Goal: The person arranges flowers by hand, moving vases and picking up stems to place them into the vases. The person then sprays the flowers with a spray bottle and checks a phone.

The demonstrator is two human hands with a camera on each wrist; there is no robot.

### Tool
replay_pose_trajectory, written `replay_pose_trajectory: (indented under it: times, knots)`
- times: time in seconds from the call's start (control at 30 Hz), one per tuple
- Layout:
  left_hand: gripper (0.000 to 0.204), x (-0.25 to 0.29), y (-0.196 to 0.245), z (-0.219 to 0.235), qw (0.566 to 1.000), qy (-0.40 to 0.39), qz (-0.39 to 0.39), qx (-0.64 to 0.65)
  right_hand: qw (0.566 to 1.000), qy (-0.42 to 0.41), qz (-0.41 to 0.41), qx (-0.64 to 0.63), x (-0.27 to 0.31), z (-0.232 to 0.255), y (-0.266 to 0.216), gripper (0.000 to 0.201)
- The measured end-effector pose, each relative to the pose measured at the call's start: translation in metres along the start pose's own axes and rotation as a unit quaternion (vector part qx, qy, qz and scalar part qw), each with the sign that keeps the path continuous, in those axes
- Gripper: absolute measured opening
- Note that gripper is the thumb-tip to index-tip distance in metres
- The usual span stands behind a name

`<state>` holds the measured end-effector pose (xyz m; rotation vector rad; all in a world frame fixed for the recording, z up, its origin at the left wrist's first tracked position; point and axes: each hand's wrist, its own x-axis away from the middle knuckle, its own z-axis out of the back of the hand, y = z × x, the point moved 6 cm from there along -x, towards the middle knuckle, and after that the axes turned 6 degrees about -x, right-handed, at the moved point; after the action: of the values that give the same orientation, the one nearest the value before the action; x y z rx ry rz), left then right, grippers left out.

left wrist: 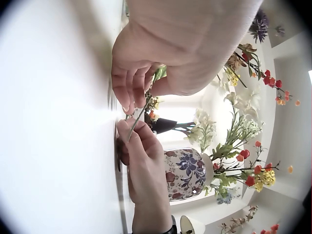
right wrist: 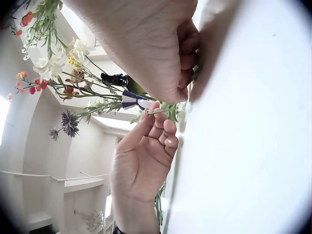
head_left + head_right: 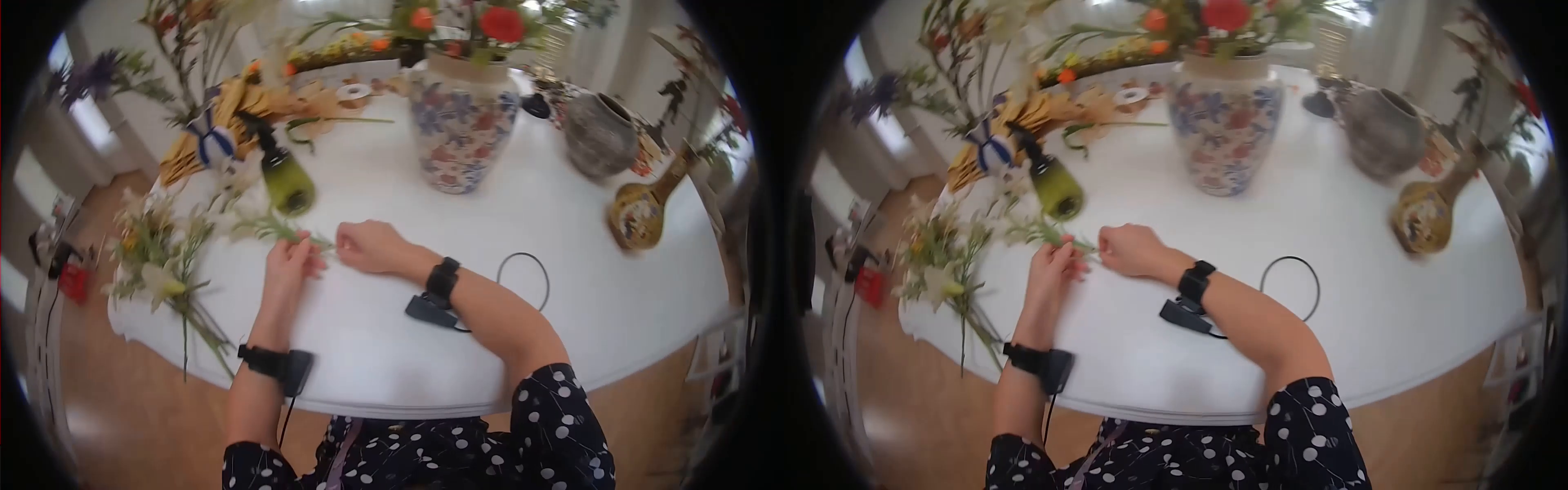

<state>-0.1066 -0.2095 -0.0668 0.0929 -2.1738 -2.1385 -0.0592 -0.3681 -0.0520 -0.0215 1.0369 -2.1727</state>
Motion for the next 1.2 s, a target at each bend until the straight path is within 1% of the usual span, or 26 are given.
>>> replay_pose_trajectory:
  times: [0.03,0.07,0.13,0.17,0.2,0.27,0.3,0.37,0.4,0.47,0.5,0.53,0.57,0.63,0.7,0.73,0.77,0.8,0.83,0.87,0.93,0.97,1.03,1.07,1.13,1.2]
  knots:
    - [0.029,-0.001,-0.001,0.002,1.0,0.004,0.015,-0.019,1.0,-0.012,-0.013,0.009,0.0,0.001,-0.002,0.018]
    - [0.03,0.002,0.005,0.001,1.0,0.007,0.018,-0.024,1.0,-0.006,-0.015,0.012,-0.001,0.001,-0.002,0.018]
    - [0.027,-0.001,-0.003,0.007,0.999,-0.001,0.036,-0.027,0.999,-0.025,-0.039,0.006,-0.003,-0.001,-0.006,0.019]
    - [0.029,0.0,0.0,0.007,0.997,-0.007,0.052,-0.05,0.999,-0.021,-0.024,0.001,-0.003,-0.001,-0.006,0.019]
    - [0.029,0.003,0.005,0.014,0.997,0.023,0.053,-0.043,0.999,-0.045,-0.005,-0.002,-0.004,-0.005,-0.01,0.019]
    - [0.03,0.01,0.01,0.014,0.991,-0.036,0.097,-0.087,0.999,-0.026,-0.04,-0.014,-0.003,-0.001,-0.009,0.02]
    - [0.03,0.014,0.014,0.02,0.992,-0.023,0.096,-0.081,0.999,-0.037,-0.03,-0.012,-0.004,-0.004,-0.012,0.02]
    - [0.03,0.02,0.025,0.026,0.973,-0.021,0.072,-0.216,0.999,-0.021,-0.035,-0.035,-0.004,-0.002,-0.012,0.02]
    - [0.03,0.026,0.033,0.03,0.974,-0.015,0.071,-0.214,0.999,-0.026,-0.03,-0.033,-0.004,-0.003,-0.012,0.02]
    - [0.028,0.045,0.065,0.043,0.956,0.026,-0.025,-0.29,0.999,-0.02,-0.029,-0.036,-0.004,-0.003,-0.011,0.021]
    - [0.028,0.053,0.07,0.05,0.957,0.028,-0.023,-0.289,0.999,-0.022,-0.027,-0.036,-0.003,-0.004,-0.01,0.021]
    - [0.027,0.063,0.084,0.066,0.935,0.101,-0.088,-0.329,0.999,-0.018,-0.024,-0.044,-0.003,-0.004,-0.009,0.021]
    - [0.026,0.074,0.097,0.081,0.902,0.171,-0.153,-0.366,0.998,-0.013,-0.021,-0.051,-0.003,-0.004,-0.009,0.021]
    - [0.023,0.089,0.1,0.119,0.889,0.247,-0.16,-0.351,0.999,-0.014,-0.021,-0.043,-0.002,-0.002,-0.013,0.022]
    - [0.024,0.108,0.106,0.157,0.843,0.314,-0.107,-0.423,0.999,-0.014,-0.021,-0.037,-0.003,-0.003,-0.014,0.022]
    - [0.024,0.112,0.099,0.176,0.842,0.314,-0.106,-0.426,0.999,-0.012,-0.021,-0.042,-0.003,-0.002,-0.013,0.022]
    - [0.028,0.115,0.088,0.197,0.789,0.346,-0.103,-0.496,0.999,-0.01,-0.02,-0.046,-0.002,-0.002,-0.012,0.022]
    - [0.032,0.12,0.092,0.201,0.73,0.375,-0.099,-0.562,0.999,-0.01,-0.02,-0.048,-0.002,-0.002,-0.014,0.022]
    - [0.045,0.12,0.081,0.212,0.752,0.341,0.011,-0.564,0.999,-0.013,-0.022,-0.042,-0.002,-0.001,-0.015,0.022]
    - [0.045,0.122,0.078,0.212,0.751,0.342,0.01,-0.565,0.999,-0.015,-0.024,-0.035,-0.002,-0.001,-0.016,0.022]
    - [0.058,0.123,0.062,0.208,0.763,0.287,0.085,-0.573,0.999,-0.016,-0.026,-0.034,-0.002,-0.001,-0.015,0.022]
    - [0.058,0.121,0.058,0.207,0.763,0.287,0.085,-0.573,0.999,-0.018,-0.028,-0.033,-0.002,-0.002,-0.014,0.022]
    - [0.065,0.115,0.047,0.204,0.784,0.277,0.062,-0.552,0.999,-0.018,-0.029,-0.036,-0.001,-0.002,-0.016,0.022]
    - [0.065,0.11,0.041,0.203,0.784,0.278,0.06,-0.552,0.999,-0.017,-0.031,-0.038,-0.001,-0.001,-0.017,0.022]
    - [0.065,0.101,0.041,0.191,0.79,0.284,0.001,-0.544,0.999,-0.017,-0.027,-0.036,-0.001,-0.001,-0.017,0.022]
    - [0.065,0.097,0.04,0.177,0.793,0.274,-0.01,-0.544,0.999,-0.017,-0.024,-0.036,-0.001,-0.002,-0.017,0.021]
